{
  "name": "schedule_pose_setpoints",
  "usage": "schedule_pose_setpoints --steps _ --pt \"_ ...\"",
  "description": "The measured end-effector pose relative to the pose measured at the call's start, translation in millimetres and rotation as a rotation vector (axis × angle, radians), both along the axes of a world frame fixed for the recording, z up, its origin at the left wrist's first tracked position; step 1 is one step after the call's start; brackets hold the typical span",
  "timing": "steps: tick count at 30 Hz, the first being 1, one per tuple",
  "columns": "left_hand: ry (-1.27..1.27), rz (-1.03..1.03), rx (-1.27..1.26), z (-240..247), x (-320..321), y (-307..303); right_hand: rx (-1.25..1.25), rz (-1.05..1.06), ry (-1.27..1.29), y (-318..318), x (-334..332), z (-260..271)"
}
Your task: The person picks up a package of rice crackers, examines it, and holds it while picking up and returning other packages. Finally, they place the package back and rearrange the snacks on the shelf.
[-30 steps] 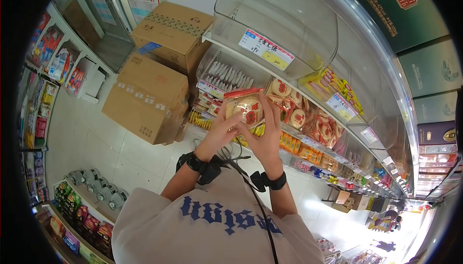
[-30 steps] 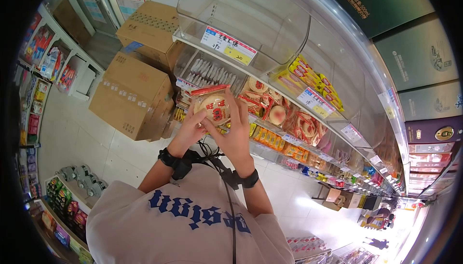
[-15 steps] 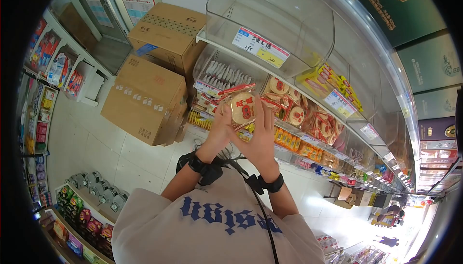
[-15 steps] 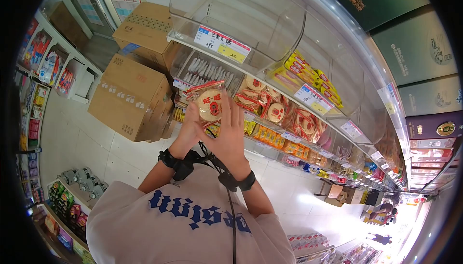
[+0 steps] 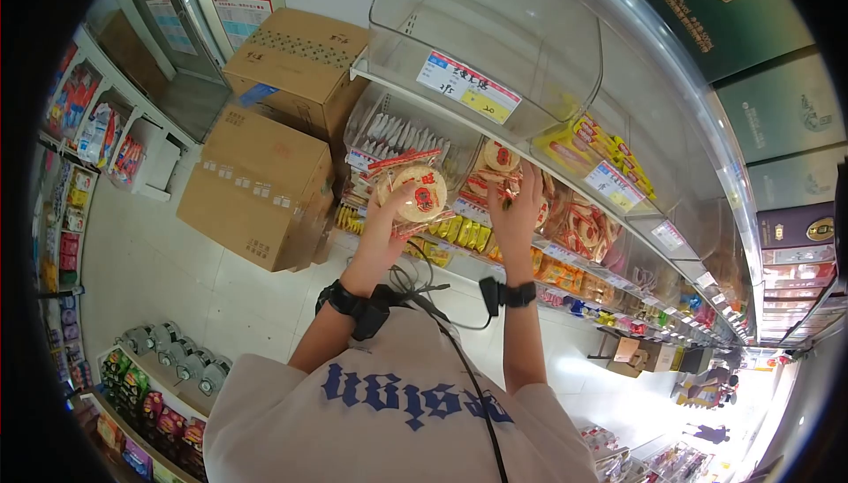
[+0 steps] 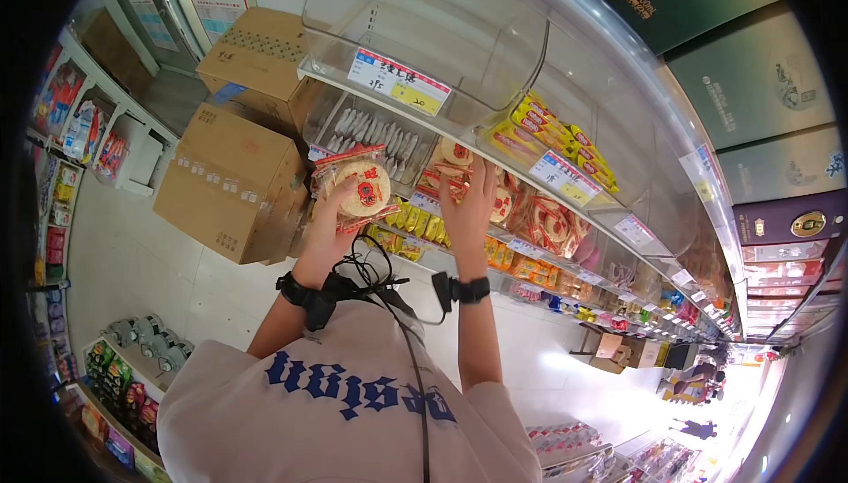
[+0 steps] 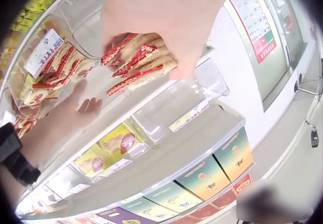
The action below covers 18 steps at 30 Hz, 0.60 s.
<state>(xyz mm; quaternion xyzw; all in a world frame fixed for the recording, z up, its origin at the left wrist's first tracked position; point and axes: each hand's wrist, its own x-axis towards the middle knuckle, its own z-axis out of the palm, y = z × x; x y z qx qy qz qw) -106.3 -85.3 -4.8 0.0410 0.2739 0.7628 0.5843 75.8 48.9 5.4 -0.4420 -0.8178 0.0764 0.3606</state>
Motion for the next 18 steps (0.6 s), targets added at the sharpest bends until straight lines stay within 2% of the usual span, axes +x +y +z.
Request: schedule_pose_setpoints --steps 3,5,7,10,12,15,18 --pt "-0.057 -0.030 0.040 -0.6 -0.4 -1.4 0.024 -0.004 -0.193 27.9 11.3 -28.1" --pt "0.134 -0.009 0.100 -12.8 5.7 -7.4 0.004 0.011 -0.187 33.8 15.9 -37.7" --pt "-0.071 -0.088 0.028 -12.9 -1.2 -5.4 -0.022 0.018 -0.174 39.6 17.0 -42.3" --pt "0.162 -0.023 0.125 -16.6 4.7 -11.5 -0.063 -0.021 -0.143 36.4 24.2 -42.4" --pt "0.072 -0.029 0.063 -10.2 4.6 -9.3 -0.054 -0.056 -0.114 32.3 27.3 -34.5" --pt "0.041 -0.013 -0.017 -7.8 4.5 -2.9 -0.083 -0.002 0.154 21.3 28.1 -10.8" --pt "0.030 0.037 -0.055 -9.9 7.6 2.5 -0.442 0.194 0.497 -24.7 3.2 32.2"
